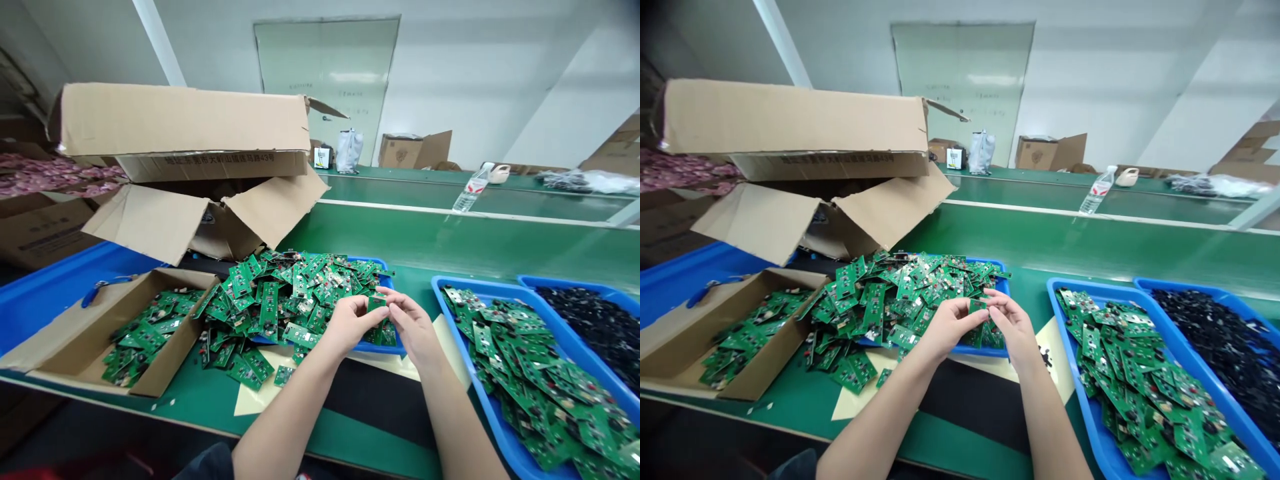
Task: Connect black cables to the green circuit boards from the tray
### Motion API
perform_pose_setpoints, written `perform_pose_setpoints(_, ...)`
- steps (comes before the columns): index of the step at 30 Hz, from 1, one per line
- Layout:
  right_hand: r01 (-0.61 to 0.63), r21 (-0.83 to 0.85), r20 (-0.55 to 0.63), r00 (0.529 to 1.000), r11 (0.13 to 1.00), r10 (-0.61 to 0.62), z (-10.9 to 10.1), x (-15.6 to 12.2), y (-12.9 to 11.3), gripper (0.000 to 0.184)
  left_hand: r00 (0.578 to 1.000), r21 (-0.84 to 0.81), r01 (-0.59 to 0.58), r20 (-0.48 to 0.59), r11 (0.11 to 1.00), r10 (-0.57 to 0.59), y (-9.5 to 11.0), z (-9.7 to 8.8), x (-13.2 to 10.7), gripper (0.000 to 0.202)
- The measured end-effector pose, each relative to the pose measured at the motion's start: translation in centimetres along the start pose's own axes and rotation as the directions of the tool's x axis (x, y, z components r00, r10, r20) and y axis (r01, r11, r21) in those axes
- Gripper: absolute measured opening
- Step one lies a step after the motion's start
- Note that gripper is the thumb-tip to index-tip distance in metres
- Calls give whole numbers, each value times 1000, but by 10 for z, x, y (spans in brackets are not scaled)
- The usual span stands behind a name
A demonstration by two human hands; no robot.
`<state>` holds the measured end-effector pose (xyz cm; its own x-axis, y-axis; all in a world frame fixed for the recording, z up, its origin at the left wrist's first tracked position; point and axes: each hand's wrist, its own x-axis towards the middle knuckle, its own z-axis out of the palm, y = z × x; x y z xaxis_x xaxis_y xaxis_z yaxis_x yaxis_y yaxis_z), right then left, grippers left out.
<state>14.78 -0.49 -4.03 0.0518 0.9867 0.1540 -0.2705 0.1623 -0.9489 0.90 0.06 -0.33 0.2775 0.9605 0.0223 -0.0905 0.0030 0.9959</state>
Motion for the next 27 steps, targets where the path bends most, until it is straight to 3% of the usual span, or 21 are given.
perform_pose_setpoints(4,109,-183,-7,994,977,-113,-3,1,2,17,998,-21,48,33,999,-47,2,0,-2,40)
perform_pose_setpoints(8,314,-518,-17,926,795,-377,-9,3,1,16,993,-47,105,51,993,-102,6,1,-5,38)
perform_pose_setpoints(11,305,-603,-49,908,737,-416,-13,5,0,18,987,-98,137,98,986,-127,9,3,-7,37)
perform_pose_setpoints(14,243,-540,-83,937,806,-339,-13,6,-2,18,994,-130,110,42,985,-106,10,4,-6,39)
perform_pose_setpoints(19,204,-337,43,979,919,-201,-3,2,-6,16,996,-15,33,-83,999,-35,7,1,0,45)
perform_pose_setpoints(27,56,-135,-128,989,989,-74,7,4,-10,14,999,23,29,-19,999,-28,4,0,3,44)
